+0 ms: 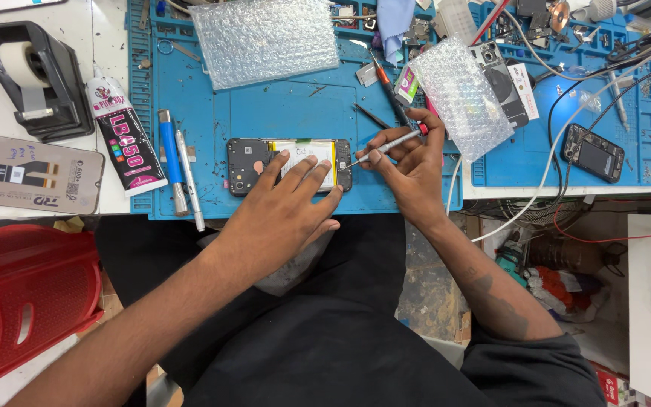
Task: The person uses a screwdriver to remove screws from a disassembled smartphone, then uses a prying tool to separate the screen from the frame. They apply adhesive to the edges of a blue phone case and reassemble the device, finally testing the screen.
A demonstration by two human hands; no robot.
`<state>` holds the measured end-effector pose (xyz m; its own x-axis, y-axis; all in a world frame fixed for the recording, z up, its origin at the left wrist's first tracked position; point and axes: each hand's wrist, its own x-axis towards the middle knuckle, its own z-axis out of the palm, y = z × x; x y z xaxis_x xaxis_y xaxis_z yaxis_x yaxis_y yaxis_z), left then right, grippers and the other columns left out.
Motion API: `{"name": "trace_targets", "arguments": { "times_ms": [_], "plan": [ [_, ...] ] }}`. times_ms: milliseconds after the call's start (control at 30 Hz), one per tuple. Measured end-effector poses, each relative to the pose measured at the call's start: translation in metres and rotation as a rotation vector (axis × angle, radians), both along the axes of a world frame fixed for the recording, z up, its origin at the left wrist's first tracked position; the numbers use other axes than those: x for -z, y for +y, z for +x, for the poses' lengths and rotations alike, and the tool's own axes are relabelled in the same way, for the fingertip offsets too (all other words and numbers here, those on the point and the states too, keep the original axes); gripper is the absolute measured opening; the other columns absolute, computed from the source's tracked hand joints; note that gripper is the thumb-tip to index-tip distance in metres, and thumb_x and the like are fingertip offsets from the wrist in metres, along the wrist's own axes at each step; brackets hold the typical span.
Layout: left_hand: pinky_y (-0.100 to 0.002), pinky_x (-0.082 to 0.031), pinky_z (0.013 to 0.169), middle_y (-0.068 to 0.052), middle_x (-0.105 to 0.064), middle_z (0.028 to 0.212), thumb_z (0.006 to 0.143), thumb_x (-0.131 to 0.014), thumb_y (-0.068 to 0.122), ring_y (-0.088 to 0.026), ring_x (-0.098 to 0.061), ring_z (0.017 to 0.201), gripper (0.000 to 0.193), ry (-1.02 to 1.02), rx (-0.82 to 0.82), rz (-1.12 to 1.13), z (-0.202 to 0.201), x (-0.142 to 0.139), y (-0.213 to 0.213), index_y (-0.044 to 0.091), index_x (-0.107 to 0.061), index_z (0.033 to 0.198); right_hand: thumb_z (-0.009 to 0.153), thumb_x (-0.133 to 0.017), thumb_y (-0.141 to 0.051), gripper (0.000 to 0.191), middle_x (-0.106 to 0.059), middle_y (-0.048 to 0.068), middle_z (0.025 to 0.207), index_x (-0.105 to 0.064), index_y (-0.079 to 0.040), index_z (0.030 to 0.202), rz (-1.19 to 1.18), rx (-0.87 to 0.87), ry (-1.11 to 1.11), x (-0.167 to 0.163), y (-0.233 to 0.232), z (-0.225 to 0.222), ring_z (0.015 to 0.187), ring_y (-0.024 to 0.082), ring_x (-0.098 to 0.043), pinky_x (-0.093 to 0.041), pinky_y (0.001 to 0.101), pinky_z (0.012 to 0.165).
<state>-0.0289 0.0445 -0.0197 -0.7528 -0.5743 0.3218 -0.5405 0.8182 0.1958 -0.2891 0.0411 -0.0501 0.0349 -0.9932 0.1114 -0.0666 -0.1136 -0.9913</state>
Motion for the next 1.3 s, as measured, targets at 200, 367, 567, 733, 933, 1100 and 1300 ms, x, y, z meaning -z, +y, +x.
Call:
{"name": "trace_targets", "arguments": {
  "times_ms": [200,367,567,733,933,1100,1300],
  "plan": [
    [-0.055,-0.036,0.115,-0.017,-0.061,0.135,0.096,-0.056,0.051,-0.031,-0.051,0.135,0.051,-0.024,0.004,0.007,0.000,0.003,0.000,0.013,-0.064,0.129,0.103,-0.065,0.007,0.065,-0.061,0.015,0.118,-0.021,-0.011,0.147,-0.011,-0.004,0.023,0.001,0.000,0.000,0.112,0.028,-0.072,-0.067,0.0399,0.094],
    [-0.055,-0.036,0.115,-0.017,-0.061,0.135,0.096,-0.056,0.051,-0.031,-0.051,0.135,0.051,-0.018,0.004,0.009,0.000,0.004,0.000,0.013,-0.064,0.129,0.103,-0.066,0.007,0.067,-0.060,0.015,0.118,-0.020,-0.011,0.149,-0.034,-0.001,0.022,0.000,0.001,0.001,0.111,0.027,-0.072,-0.067,0.0401,0.095],
    [-0.054,-0.035,0.116,-0.016,-0.061,0.135,0.096,-0.056,0.051,-0.031,-0.051,0.135,0.051,-0.016,0.002,0.012,0.000,0.003,0.000,0.012,-0.064,0.128,0.103,-0.066,0.008,0.068,-0.060,0.015,0.118,-0.020,-0.012,0.150,-0.052,0.007,0.051,0.000,0.002,0.002,0.110,0.027,-0.072,-0.067,0.0395,0.095],
    [-0.054,-0.035,0.116,-0.017,-0.061,0.134,0.096,-0.056,0.051,-0.031,-0.051,0.135,0.051,-0.012,0.002,0.020,0.001,0.002,0.001,0.012,-0.064,0.129,0.103,-0.066,0.009,0.069,-0.060,0.015,0.118,-0.020,-0.011,0.150,-0.049,0.019,0.049,0.002,0.003,0.002,0.110,0.026,-0.072,-0.067,0.0394,0.094],
    [-0.054,-0.035,0.116,-0.017,-0.061,0.134,0.096,-0.057,0.051,-0.031,-0.051,0.135,0.051,-0.008,0.004,0.019,0.002,0.002,0.001,0.012,-0.063,0.129,0.103,-0.067,0.012,0.071,-0.060,0.016,0.120,-0.020,-0.011,0.151,-0.118,0.003,0.115,-0.002,0.005,0.007,0.112,0.026,-0.071,-0.066,0.0389,0.097],
    [-0.054,-0.035,0.115,-0.017,-0.061,0.132,0.095,-0.058,0.051,-0.031,-0.052,0.134,0.053,-0.009,0.005,0.036,0.002,0.002,0.000,0.012,-0.064,0.129,0.102,-0.066,0.012,0.067,-0.061,0.018,0.122,-0.023,-0.011,0.148,-0.284,-0.094,0.432,-0.018,0.009,0.012,0.113,0.027,-0.073,-0.065,0.0384,0.094],
    [-0.054,-0.035,0.115,-0.017,-0.061,0.132,0.094,-0.060,0.051,-0.031,-0.052,0.134,0.053,-0.005,-0.001,0.038,0.002,0.002,-0.001,0.011,-0.065,0.128,0.097,-0.074,0.001,0.055,-0.070,0.014,0.113,-0.036,-0.007,0.136,-0.391,-0.223,0.878,-0.046,0.008,0.024,0.102,0.028,-0.075,-0.064,0.0369,0.084]
  ]
}}
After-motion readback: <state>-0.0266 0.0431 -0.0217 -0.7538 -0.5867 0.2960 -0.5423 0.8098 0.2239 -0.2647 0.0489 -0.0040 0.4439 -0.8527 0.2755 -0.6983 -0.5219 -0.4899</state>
